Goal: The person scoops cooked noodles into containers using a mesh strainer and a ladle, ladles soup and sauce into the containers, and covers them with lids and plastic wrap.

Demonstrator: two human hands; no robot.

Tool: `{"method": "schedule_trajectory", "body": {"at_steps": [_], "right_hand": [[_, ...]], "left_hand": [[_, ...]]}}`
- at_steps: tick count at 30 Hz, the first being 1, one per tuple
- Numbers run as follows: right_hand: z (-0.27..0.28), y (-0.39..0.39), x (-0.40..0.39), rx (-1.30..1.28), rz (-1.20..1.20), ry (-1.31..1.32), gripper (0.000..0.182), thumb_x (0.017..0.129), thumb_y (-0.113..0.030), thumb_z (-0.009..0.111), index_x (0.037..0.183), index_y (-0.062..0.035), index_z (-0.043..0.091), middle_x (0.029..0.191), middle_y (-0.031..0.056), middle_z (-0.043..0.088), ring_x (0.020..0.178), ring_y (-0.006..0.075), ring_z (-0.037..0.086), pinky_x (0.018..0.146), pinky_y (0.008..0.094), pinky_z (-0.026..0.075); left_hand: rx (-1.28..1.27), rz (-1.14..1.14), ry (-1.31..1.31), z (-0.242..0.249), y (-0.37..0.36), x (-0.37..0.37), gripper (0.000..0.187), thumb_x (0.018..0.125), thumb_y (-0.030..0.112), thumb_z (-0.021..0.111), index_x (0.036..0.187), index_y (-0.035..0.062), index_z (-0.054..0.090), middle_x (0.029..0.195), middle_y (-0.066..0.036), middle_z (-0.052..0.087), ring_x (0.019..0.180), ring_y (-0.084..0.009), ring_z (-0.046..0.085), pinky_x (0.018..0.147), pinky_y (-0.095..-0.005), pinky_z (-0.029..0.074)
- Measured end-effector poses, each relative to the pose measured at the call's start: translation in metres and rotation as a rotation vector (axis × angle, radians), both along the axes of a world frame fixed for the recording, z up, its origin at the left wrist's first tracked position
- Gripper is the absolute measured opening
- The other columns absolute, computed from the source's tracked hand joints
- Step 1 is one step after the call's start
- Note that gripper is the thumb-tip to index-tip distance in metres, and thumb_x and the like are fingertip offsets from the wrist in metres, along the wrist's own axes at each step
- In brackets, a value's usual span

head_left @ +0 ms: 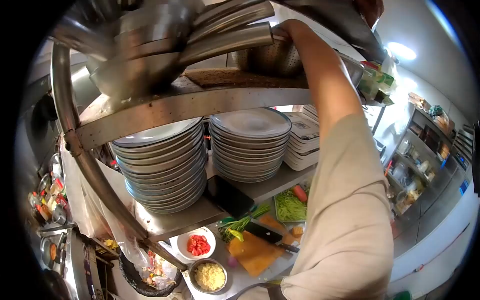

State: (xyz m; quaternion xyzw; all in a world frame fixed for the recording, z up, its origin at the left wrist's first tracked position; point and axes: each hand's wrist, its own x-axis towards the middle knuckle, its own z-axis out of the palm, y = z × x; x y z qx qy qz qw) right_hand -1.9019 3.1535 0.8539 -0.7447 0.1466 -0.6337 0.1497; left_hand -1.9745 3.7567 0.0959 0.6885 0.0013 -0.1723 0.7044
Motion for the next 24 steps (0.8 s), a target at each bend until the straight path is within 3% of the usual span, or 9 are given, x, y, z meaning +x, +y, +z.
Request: {"method": "schedule_trajectory", "body": {"at_steps": [4, 11, 14, 16, 18, 20, 23, 24], "right_hand": [[-0.012, -0.004, 0.002, -0.005, 0.055, -0.003, 0.013, 0.084, -0.018, 0.059, 0.089, -0.0059, 0.059, 0.075, 0.0014, 0.059, 0.067, 0.0115, 0.056, 0.054, 0.0235, 0.042], [-0.050, 0.007, -0.004, 0.077, 0.192, -0.129, 0.008, 0.083, -0.016, 0.059, 0.084, -0.0077, 0.057, 0.068, -0.0010, 0.055, 0.060, 0.0102, 0.053, 0.048, 0.0220, 0.038], [-0.071, 0.044, -0.026, 0.197, 0.565, -0.265, 0.007, 0.082, -0.014, 0.059, 0.081, -0.0085, 0.056, 0.066, -0.0019, 0.053, 0.057, 0.0096, 0.051, 0.045, 0.0213, 0.036], [-0.105, 0.089, -0.051, 0.394, 1.058, -0.353, 0.006, 0.082, -0.014, 0.059, 0.079, -0.0090, 0.056, 0.064, -0.0026, 0.052, 0.055, 0.0092, 0.050, 0.043, 0.0209, 0.035], [-0.172, 0.132, -0.108, 0.670, 1.432, -0.447, 0.006, 0.081, -0.013, 0.059, 0.078, -0.0096, 0.055, 0.062, -0.0033, 0.051, 0.053, 0.0088, 0.050, 0.041, 0.0204, 0.034], [-0.275, 0.169, -0.179, 0.905, 1.552, -0.561, 0.007, 0.081, -0.012, 0.059, 0.076, -0.0101, 0.055, 0.060, -0.0039, 0.050, 0.051, 0.0084, 0.049, 0.039, 0.0200, 0.033], [-0.491, 0.236, -0.261, 1.023, 1.256, -0.683, 0.012, 0.088, -0.013, 0.056, 0.077, -0.0090, 0.054, 0.057, -0.0065, 0.042, 0.047, 0.0053, 0.040, 0.038, 0.0200, 0.028], [-0.526, 0.310, -0.316, 1.200, 1.176, -0.765, 0.015, 0.092, -0.014, 0.054, 0.079, -0.0078, 0.053, 0.057, -0.0069, 0.038, 0.046, 0.0039, 0.035, 0.038, 0.0197, 0.026]], "left_hand": [[0.120, -0.095, -0.063, 0.047, -0.049, 0.001, 0.016, 0.094, 0.019, 0.054, 0.090, 0.0044, 0.058, 0.069, -0.004, 0.057, 0.060, -0.0110, 0.052, 0.050, -0.0268, 0.044], [0.145, -0.425, -0.299, 0.081, -0.111, 0.011, 0.022, 0.094, 0.019, 0.054, 0.083, 0.0016, 0.059, 0.067, -0.003, 0.057, 0.059, -0.0103, 0.052, 0.052, -0.0250, 0.042], [0.120, -0.590, -0.424, 0.095, -0.121, 0.014, 0.024, 0.094, 0.019, 0.054, 0.080, 0.0005, 0.059, 0.066, -0.002, 0.057, 0.059, -0.0100, 0.053, 0.052, -0.0242, 0.042], [0.014, -0.717, -0.298, 0.129, -0.134, 0.004, 0.024, 0.094, 0.020, 0.054, 0.081, 0.0008, 0.059, 0.068, -0.002, 0.057, 0.060, -0.0102, 0.053, 0.054, -0.0237, 0.042], [-0.037, -0.913, -0.158, 0.174, -0.155, -0.009, 0.019, 0.095, 0.017, 0.051, 0.088, 0.0004, 0.058, 0.076, -0.005, 0.059, 0.065, -0.0136, 0.056, 0.059, -0.0244, 0.046], [-0.043, -1.201, -0.074, 0.173, -0.158, -0.005, 0.017, 0.097, 0.015, 0.049, 0.091, -0.0007, 0.055, 0.082, -0.010, 0.061, 0.070, -0.0171, 0.059, 0.062, -0.0265, 0.050], [-0.143, -1.511, 0.193, 0.136, -0.156, -0.019, 0.021, 0.097, 0.022, 0.049, 0.091, 0.0021, 0.054, 0.085, -0.010, 0.061, 0.072, -0.0186, 0.060, 0.066, -0.0298, 0.051], [-0.067, -1.593, 0.228, 0.124, -0.153, -0.028, 0.021, 0.097, 0.022, 0.050, 0.091, 0.0027, 0.054, 0.086, -0.010, 0.061, 0.074, -0.0184, 0.061, 0.067, -0.0299, 0.052]]}}
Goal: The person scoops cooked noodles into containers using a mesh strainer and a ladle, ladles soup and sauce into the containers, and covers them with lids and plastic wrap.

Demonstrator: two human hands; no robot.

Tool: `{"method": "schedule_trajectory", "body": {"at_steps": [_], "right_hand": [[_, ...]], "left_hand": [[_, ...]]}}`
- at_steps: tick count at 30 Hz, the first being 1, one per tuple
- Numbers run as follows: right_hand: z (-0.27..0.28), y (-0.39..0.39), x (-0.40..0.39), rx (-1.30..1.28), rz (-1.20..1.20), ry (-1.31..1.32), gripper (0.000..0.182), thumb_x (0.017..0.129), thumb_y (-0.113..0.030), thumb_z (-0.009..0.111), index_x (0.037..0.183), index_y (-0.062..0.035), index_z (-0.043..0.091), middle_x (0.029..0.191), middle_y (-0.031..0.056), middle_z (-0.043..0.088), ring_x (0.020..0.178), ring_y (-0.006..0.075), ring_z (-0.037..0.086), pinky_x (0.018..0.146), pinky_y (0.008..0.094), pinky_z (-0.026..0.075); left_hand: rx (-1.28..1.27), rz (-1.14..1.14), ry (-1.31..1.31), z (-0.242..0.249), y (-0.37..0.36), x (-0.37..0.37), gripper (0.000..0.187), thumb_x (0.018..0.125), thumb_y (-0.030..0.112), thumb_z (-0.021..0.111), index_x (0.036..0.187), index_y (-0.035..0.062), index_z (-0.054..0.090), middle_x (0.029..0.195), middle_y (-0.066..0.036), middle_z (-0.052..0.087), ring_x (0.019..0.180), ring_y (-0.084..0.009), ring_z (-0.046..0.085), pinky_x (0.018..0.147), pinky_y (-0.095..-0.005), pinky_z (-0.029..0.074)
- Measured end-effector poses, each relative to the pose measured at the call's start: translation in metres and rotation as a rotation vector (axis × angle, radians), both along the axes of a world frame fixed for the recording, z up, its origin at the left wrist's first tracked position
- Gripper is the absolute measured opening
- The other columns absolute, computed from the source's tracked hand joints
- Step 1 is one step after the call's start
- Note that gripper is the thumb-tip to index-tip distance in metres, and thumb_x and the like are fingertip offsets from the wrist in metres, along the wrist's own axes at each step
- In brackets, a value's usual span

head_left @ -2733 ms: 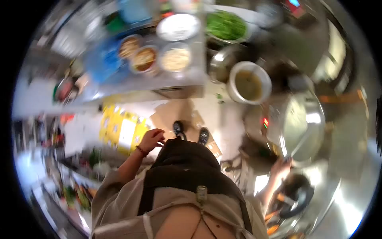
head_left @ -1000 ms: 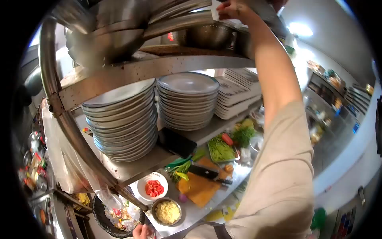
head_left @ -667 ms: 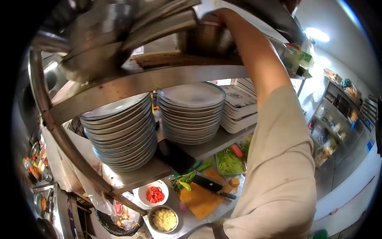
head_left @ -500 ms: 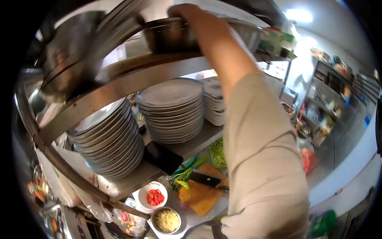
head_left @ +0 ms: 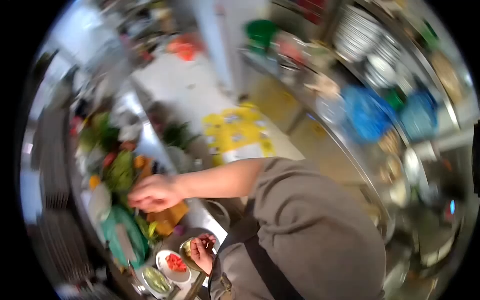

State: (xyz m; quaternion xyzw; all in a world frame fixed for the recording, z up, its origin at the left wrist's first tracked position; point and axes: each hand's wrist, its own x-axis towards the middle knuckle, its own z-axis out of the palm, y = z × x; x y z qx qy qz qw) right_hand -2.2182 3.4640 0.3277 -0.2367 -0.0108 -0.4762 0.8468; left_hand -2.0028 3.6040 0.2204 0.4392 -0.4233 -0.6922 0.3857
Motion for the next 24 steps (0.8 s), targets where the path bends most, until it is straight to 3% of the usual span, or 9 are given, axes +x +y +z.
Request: {"method": "schedule_trajectory", "body": {"at_steps": [3, 8, 10, 12, 13, 16, 20, 23, 24], "right_hand": [[-0.121, 0.134, -0.143, 0.243, -0.135, -0.141, 0.013, 0.092, -0.020, 0.055, 0.088, -0.0073, 0.056, 0.059, -0.0072, 0.036, 0.046, 0.0024, 0.033, 0.038, 0.0156, 0.024], [-0.089, 0.420, -0.331, 0.737, -1.268, 0.120, 0.012, 0.087, -0.011, 0.055, 0.098, -0.0099, 0.057, 0.063, -0.0069, 0.040, 0.049, 0.0020, 0.034, 0.037, 0.0156, 0.026], [-0.068, 0.519, -0.374, 0.970, -1.822, 0.559, 0.014, 0.092, -0.019, 0.051, 0.097, -0.0085, 0.059, 0.062, -0.0061, 0.041, 0.046, 0.0025, 0.033, 0.039, 0.0179, 0.028], [-0.059, 0.609, -0.413, 1.284, -1.928, 1.344, 0.030, 0.094, -0.032, 0.049, 0.089, -0.0052, 0.062, 0.063, -0.0002, 0.052, 0.048, 0.0086, 0.044, 0.041, 0.0252, 0.034], [-0.078, 0.651, -0.445, 1.436, -1.922, 1.776, 0.037, 0.094, -0.036, 0.048, 0.086, -0.0032, 0.063, 0.063, 0.0051, 0.058, 0.049, 0.0155, 0.052, 0.042, 0.0311, 0.039], [-0.182, 0.781, -0.559, 1.071, -1.345, 3.125, 0.044, 0.093, -0.039, 0.049, 0.078, 0.0008, 0.063, 0.069, 0.0209, 0.062, 0.061, 0.0372, 0.060, 0.054, 0.0438, 0.046], [-0.188, 0.808, -0.585, 1.294, -0.793, 2.739, 0.051, 0.094, -0.042, 0.042, 0.079, 0.0005, 0.065, 0.083, 0.0258, 0.062, 0.082, 0.0434, 0.060, 0.073, 0.0482, 0.047], [-0.231, 0.848, -0.617, 1.266, -0.718, 2.640, 0.050, 0.093, -0.043, 0.042, 0.080, 0.0000, 0.064, 0.089, 0.0271, 0.061, 0.086, 0.0435, 0.059, 0.073, 0.0487, 0.046], [-0.240, 0.856, -0.618, 1.193, -0.968, 2.628, 0.031, 0.089, -0.025, 0.054, 0.072, 0.0007, 0.061, 0.076, 0.0246, 0.060, 0.075, 0.0407, 0.059, 0.065, 0.0420, 0.047]], "left_hand": [[0.187, -0.254, -0.003, -0.038, 0.016, -0.024, 0.021, 0.096, 0.025, 0.052, 0.092, 0.0043, 0.054, 0.090, -0.009, 0.063, 0.076, -0.0182, 0.063, 0.067, -0.0294, 0.051], [0.249, -0.497, -0.165, -0.032, 0.023, -0.092, 0.020, 0.095, 0.022, 0.053, 0.089, 0.0034, 0.056, 0.084, -0.009, 0.064, 0.074, -0.0178, 0.062, 0.064, -0.0283, 0.050], [0.227, -0.497, -0.219, -0.014, 0.034, -0.121, 0.022, 0.095, 0.023, 0.053, 0.089, 0.0020, 0.057, 0.081, -0.009, 0.063, 0.071, -0.0165, 0.061, 0.063, -0.0277, 0.049], [0.165, -0.448, -0.240, -0.011, 0.041, -0.142, 0.022, 0.095, 0.023, 0.054, 0.088, 0.0029, 0.057, 0.081, -0.008, 0.063, 0.071, -0.0164, 0.061, 0.064, -0.0269, 0.049], [0.159, -0.423, -0.240, -0.007, 0.047, -0.156, 0.022, 0.095, 0.024, 0.054, 0.088, 0.0032, 0.057, 0.081, -0.008, 0.063, 0.071, -0.0161, 0.061, 0.064, -0.0266, 0.049], [0.065, -0.560, -0.310, -0.017, 0.080, -0.213, 0.021, 0.095, 0.025, 0.055, 0.090, 0.0050, 0.056, 0.080, -0.007, 0.063, 0.071, -0.0151, 0.061, 0.061, -0.0272, 0.048], [0.087, -0.624, -0.316, 0.001, 0.149, -0.278, 0.021, 0.094, 0.026, 0.056, 0.090, 0.0055, 0.058, 0.079, -0.006, 0.063, 0.072, -0.0164, 0.062, 0.063, -0.0298, 0.049], [0.071, -0.798, -0.337, -0.003, 0.180, -0.308, 0.024, 0.095, 0.026, 0.054, 0.095, 0.0022, 0.055, 0.089, -0.009, 0.063, 0.078, -0.0170, 0.063, 0.071, -0.0308, 0.052], [0.068, -0.825, -0.344, -0.007, 0.189, -0.314, 0.024, 0.095, 0.026, 0.054, 0.095, 0.0022, 0.055, 0.089, -0.009, 0.063, 0.077, -0.0170, 0.063, 0.072, -0.0306, 0.052]]}}
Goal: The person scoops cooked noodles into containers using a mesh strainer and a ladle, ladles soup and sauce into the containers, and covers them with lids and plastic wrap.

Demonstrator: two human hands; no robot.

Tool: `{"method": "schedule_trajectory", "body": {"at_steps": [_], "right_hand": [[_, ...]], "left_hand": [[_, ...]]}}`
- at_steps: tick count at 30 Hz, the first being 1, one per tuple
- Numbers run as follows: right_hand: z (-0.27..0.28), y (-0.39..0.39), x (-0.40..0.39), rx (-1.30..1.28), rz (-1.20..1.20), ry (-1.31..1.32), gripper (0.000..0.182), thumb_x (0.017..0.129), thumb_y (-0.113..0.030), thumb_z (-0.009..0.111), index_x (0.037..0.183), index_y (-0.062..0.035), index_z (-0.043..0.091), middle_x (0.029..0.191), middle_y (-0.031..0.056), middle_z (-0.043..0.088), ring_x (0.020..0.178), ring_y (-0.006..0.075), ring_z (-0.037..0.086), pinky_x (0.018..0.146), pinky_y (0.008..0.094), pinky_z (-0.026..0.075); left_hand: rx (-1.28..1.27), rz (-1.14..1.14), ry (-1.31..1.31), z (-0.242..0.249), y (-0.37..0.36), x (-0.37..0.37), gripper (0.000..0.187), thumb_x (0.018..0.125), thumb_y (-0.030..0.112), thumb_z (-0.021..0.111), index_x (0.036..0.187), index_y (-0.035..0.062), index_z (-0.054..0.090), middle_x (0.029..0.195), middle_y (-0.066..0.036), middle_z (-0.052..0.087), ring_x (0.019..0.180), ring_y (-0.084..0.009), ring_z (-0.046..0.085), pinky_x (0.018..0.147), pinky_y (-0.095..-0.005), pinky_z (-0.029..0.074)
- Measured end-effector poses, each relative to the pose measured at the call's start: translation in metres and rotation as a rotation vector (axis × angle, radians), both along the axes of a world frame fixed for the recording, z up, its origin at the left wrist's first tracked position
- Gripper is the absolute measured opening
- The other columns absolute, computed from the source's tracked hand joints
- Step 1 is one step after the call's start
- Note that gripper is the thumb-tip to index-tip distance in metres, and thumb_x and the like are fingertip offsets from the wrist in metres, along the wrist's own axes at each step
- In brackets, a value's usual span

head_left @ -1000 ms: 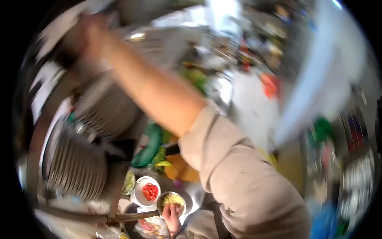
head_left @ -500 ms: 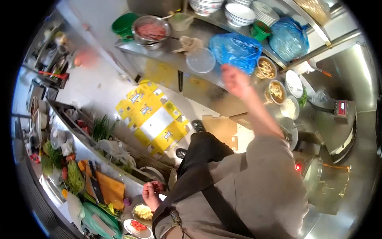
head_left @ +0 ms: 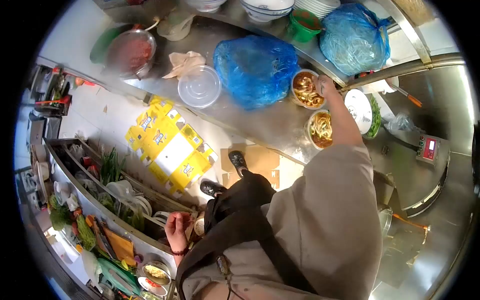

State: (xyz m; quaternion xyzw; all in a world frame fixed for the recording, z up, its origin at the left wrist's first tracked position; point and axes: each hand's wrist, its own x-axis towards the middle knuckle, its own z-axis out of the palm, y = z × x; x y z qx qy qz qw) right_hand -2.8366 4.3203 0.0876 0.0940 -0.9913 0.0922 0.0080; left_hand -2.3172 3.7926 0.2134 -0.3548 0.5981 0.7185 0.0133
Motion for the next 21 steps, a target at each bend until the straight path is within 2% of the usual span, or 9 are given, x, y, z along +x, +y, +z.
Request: {"method": "schedule_trajectory", "body": {"at_steps": [2, 4, 8, 11, 14, 17, 18, 20, 21], "right_hand": [[0.000, 0.020, 0.000, -0.211, -0.010, 0.014, 0.026, 0.088, -0.023, 0.055, 0.077, 0.0000, 0.062, 0.077, 0.0221, 0.061, 0.075, 0.0359, 0.060, 0.066, 0.0398, 0.047], [0.020, 0.029, 0.028, -0.104, 0.152, 0.281, 0.023, 0.088, -0.020, 0.053, 0.083, 0.0001, 0.062, 0.077, 0.0182, 0.062, 0.078, 0.0270, 0.062, 0.067, 0.0372, 0.046], [0.076, 0.028, 0.106, -0.241, -0.165, -0.202, 0.020, 0.090, -0.014, 0.045, 0.091, 0.0011, 0.060, 0.077, 0.0138, 0.060, 0.072, 0.0242, 0.059, 0.064, 0.0356, 0.047], [0.089, 0.022, 0.164, -0.374, -0.342, -0.428, 0.019, 0.090, -0.007, 0.041, 0.097, -0.0007, 0.058, 0.080, 0.0090, 0.058, 0.070, 0.0198, 0.055, 0.062, 0.0322, 0.047], [0.075, 0.037, 0.183, -0.787, -0.460, -0.524, 0.019, 0.089, -0.002, 0.040, 0.098, -0.0028, 0.057, 0.083, 0.0054, 0.056, 0.072, 0.0142, 0.053, 0.060, 0.0269, 0.045], [0.056, 0.052, 0.194, -0.518, -0.340, -0.252, 0.017, 0.089, -0.002, 0.041, 0.096, -0.0018, 0.057, 0.083, 0.0056, 0.056, 0.074, 0.0146, 0.053, 0.061, 0.0275, 0.046], [0.052, 0.055, 0.196, -0.668, -0.405, -0.275, 0.017, 0.089, -0.001, 0.041, 0.097, -0.0013, 0.057, 0.084, 0.0055, 0.056, 0.074, 0.0147, 0.053, 0.062, 0.0278, 0.047], [0.049, 0.058, 0.196, -0.968, -0.532, -0.317, 0.017, 0.089, 0.000, 0.042, 0.097, -0.0004, 0.057, 0.085, 0.0054, 0.056, 0.076, 0.0149, 0.054, 0.063, 0.0286, 0.047], [0.041, 0.069, 0.193, -1.253, -0.601, -0.329, 0.016, 0.089, 0.001, 0.044, 0.098, 0.0002, 0.057, 0.086, 0.0056, 0.057, 0.076, 0.0149, 0.055, 0.064, 0.0286, 0.049]], "left_hand": [[0.000, -0.035, -0.008, -0.002, 0.011, -0.012, 0.024, 0.095, 0.026, 0.054, 0.095, 0.0023, 0.055, 0.088, -0.008, 0.064, 0.077, -0.0169, 0.063, 0.072, -0.0300, 0.051], [0.003, -0.056, -0.019, 0.000, 0.017, -0.021, 0.022, 0.095, 0.025, 0.054, 0.094, 0.0026, 0.055, 0.087, -0.008, 0.064, 0.077, -0.0167, 0.063, 0.073, -0.0292, 0.051], [0.027, -0.058, 0.039, 0.002, 0.014, -0.028, 0.020, 0.096, 0.022, 0.052, 0.094, 0.0026, 0.055, 0.085, -0.007, 0.064, 0.077, -0.0159, 0.063, 0.072, -0.0289, 0.051], [0.025, -0.109, -0.017, -0.011, 0.007, -0.029, 0.020, 0.096, 0.021, 0.052, 0.092, 0.0025, 0.056, 0.082, -0.006, 0.064, 0.074, -0.0145, 0.063, 0.068, -0.0278, 0.051], [-0.022, -0.186, -0.046, -0.020, -0.003, -0.038, 0.020, 0.096, 0.021, 0.052, 0.091, 0.0023, 0.057, 0.079, -0.005, 0.063, 0.070, -0.0121, 0.062, 0.064, -0.0252, 0.051], [-0.002, -0.209, -0.026, -0.021, -0.022, -0.051, 0.020, 0.096, 0.021, 0.052, 0.092, 0.0026, 0.058, 0.079, -0.005, 0.064, 0.071, -0.0122, 0.063, 0.065, -0.0256, 0.051], [-0.052, -0.224, 0.000, -0.039, -0.035, -0.049, 0.020, 0.096, 0.021, 0.052, 0.092, 0.0027, 0.058, 0.079, -0.005, 0.064, 0.071, -0.0125, 0.063, 0.065, -0.0263, 0.052], [-0.074, -0.237, -0.042, -0.041, -0.046, -0.058, 0.021, 0.096, 0.022, 0.053, 0.091, 0.0025, 0.058, 0.079, -0.005, 0.064, 0.071, -0.0127, 0.063, 0.065, -0.0265, 0.053], [-0.085, -0.241, -0.062, -0.041, -0.048, -0.064, 0.021, 0.096, 0.022, 0.053, 0.091, 0.0024, 0.058, 0.079, -0.005, 0.064, 0.071, -0.0128, 0.063, 0.065, -0.0267, 0.053]]}}
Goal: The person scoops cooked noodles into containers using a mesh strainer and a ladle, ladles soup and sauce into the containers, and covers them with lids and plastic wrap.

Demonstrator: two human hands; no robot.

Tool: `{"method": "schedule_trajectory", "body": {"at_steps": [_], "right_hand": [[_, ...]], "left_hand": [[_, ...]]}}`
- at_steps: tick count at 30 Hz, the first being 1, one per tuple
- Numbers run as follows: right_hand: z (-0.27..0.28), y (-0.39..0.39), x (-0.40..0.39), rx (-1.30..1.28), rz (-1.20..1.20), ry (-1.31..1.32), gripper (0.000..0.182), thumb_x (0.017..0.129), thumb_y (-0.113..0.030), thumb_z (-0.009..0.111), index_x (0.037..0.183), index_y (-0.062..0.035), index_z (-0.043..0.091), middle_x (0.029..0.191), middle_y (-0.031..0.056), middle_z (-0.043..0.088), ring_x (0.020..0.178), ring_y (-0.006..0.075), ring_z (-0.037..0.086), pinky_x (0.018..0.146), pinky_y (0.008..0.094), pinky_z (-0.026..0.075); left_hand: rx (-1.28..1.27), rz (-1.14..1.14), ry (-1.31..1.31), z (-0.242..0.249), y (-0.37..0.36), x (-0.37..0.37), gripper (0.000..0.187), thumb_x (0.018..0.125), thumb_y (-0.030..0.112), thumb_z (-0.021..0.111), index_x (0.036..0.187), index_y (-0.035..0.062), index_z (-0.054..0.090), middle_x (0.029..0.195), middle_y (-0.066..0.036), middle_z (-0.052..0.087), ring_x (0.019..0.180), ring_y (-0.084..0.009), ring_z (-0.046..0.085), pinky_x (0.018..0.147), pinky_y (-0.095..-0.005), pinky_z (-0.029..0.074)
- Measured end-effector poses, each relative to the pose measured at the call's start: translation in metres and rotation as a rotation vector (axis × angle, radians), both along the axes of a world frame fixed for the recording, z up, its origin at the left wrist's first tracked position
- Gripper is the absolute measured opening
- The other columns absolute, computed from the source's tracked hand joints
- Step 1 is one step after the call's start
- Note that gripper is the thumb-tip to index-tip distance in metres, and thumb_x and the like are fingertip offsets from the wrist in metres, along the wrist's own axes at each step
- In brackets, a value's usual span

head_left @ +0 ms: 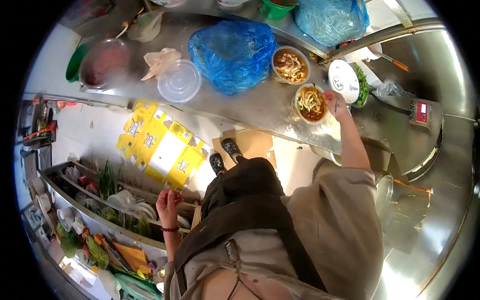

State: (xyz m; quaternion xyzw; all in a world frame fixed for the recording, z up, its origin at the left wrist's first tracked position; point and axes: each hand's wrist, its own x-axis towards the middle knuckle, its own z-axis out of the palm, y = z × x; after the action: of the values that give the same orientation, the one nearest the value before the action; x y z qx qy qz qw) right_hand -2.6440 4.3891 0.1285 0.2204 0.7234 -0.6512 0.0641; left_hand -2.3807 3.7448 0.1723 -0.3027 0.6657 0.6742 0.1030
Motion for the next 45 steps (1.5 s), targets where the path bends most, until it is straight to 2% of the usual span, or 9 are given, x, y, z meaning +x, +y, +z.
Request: {"method": "schedule_trajectory", "body": {"at_steps": [3, 5, 8, 12, 16, 23, 25, 33, 45], "right_hand": [[-0.003, 0.013, -0.009, -0.073, -0.113, 0.044, 0.013, 0.088, 0.002, 0.050, 0.098, 0.0023, 0.058, 0.088, 0.0064, 0.061, 0.078, 0.0155, 0.060, 0.067, 0.0283, 0.052], [0.049, -0.046, -0.014, 0.848, 0.131, 0.099, 0.012, 0.087, 0.004, 0.053, 0.097, 0.0041, 0.059, 0.088, 0.0076, 0.064, 0.078, 0.0165, 0.063, 0.068, 0.0277, 0.054], [0.047, -0.073, -0.052, 0.443, -0.021, 0.291, 0.009, 0.087, 0.004, 0.056, 0.095, 0.0049, 0.060, 0.086, 0.0101, 0.066, 0.076, 0.0165, 0.066, 0.070, 0.0254, 0.055], [0.032, -0.108, -0.105, 0.965, 0.136, 0.301, 0.023, 0.088, -0.016, 0.057, 0.102, 0.0017, 0.064, 0.093, 0.0135, 0.069, 0.081, 0.0251, 0.064, 0.076, 0.0363, 0.051], [0.013, -0.115, -0.124, 0.836, 0.041, 0.222, 0.043, 0.088, -0.024, 0.058, 0.122, 0.0016, 0.055, 0.128, 0.0185, 0.055, 0.117, 0.0266, 0.054, 0.094, 0.0361, 0.044], [-0.014, -0.143, -0.026, -0.099, 0.087, 0.387, 0.030, 0.091, -0.020, 0.055, 0.116, -0.0043, 0.056, 0.108, 0.0098, 0.061, 0.086, 0.0195, 0.063, 0.070, 0.0315, 0.051], [0.000, -0.198, 0.026, 0.181, 0.159, 0.137, 0.025, 0.090, -0.013, 0.057, 0.114, -0.0052, 0.057, 0.097, 0.0065, 0.064, 0.073, 0.0152, 0.065, 0.057, 0.0255, 0.050], [0.051, -0.305, 0.123, 0.188, 0.094, 0.168, 0.038, 0.086, -0.006, 0.062, 0.123, -0.0058, 0.052, 0.113, 0.0187, 0.058, 0.093, 0.0180, 0.062, 0.071, 0.0289, 0.055], [0.086, -0.025, 0.078, 0.495, -0.106, 0.059, 0.043, 0.095, -0.037, 0.049, 0.124, -0.0069, 0.057, 0.120, 0.0117, 0.061, 0.112, 0.0220, 0.056, 0.095, 0.0332, 0.044]], "left_hand": [[-0.002, -0.044, -0.018, -0.002, -0.005, -0.012, 0.023, 0.095, 0.022, 0.054, 0.091, 0.0006, 0.059, 0.080, -0.006, 0.064, 0.071, -0.0135, 0.064, 0.064, -0.0262, 0.053], [-0.002, -0.065, -0.045, -0.005, -0.007, -0.019, 0.022, 0.095, 0.021, 0.053, 0.091, 0.0000, 0.059, 0.081, -0.007, 0.064, 0.071, -0.0136, 0.064, 0.064, -0.0260, 0.053], [-0.010, -0.131, -0.061, -0.001, -0.001, -0.041, 0.020, 0.095, 0.018, 0.052, 0.093, -0.0006, 0.059, 0.082, -0.008, 0.064, 0.073, -0.0137, 0.065, 0.064, -0.0258, 0.053], [-0.118, -0.250, 0.014, -0.036, -0.003, -0.083, 0.018, 0.093, 0.014, 0.055, 0.101, -0.0021, 0.056, 0.089, -0.010, 0.063, 0.077, -0.0170, 0.066, 0.062, -0.0286, 0.053], [-0.342, -0.190, 0.116, -0.107, -0.016, -0.182, 0.038, 0.084, 0.019, 0.068, 0.112, -0.0036, 0.055, 0.102, -0.013, 0.063, 0.088, -0.0191, 0.063, 0.071, -0.0280, 0.052], [-0.578, 0.072, 0.115, -0.207, -0.031, -0.358, 0.052, 0.072, 0.026, 0.077, 0.111, -0.0021, 0.058, 0.093, -0.014, 0.067, 0.084, -0.0239, 0.064, 0.074, -0.0340, 0.051], [-0.516, 0.016, 0.157, -0.239, -0.045, -0.365, 0.043, 0.072, 0.023, 0.076, 0.105, -0.0019, 0.061, 0.089, -0.012, 0.068, 0.080, -0.0215, 0.064, 0.071, -0.0324, 0.051], [0.106, -0.247, 0.061, -0.082, 0.077, -0.198, 0.027, 0.084, 0.007, 0.064, 0.109, 0.0009, 0.058, 0.080, -0.001, 0.064, 0.069, -0.0055, 0.055, 0.059, -0.0192, 0.042], [0.388, -0.373, 0.263, -0.032, 0.349, -0.209, 0.026, 0.085, 0.007, 0.066, 0.108, 0.0003, 0.058, 0.079, 0.000, 0.063, 0.070, -0.0057, 0.055, 0.062, -0.0214, 0.044]]}}
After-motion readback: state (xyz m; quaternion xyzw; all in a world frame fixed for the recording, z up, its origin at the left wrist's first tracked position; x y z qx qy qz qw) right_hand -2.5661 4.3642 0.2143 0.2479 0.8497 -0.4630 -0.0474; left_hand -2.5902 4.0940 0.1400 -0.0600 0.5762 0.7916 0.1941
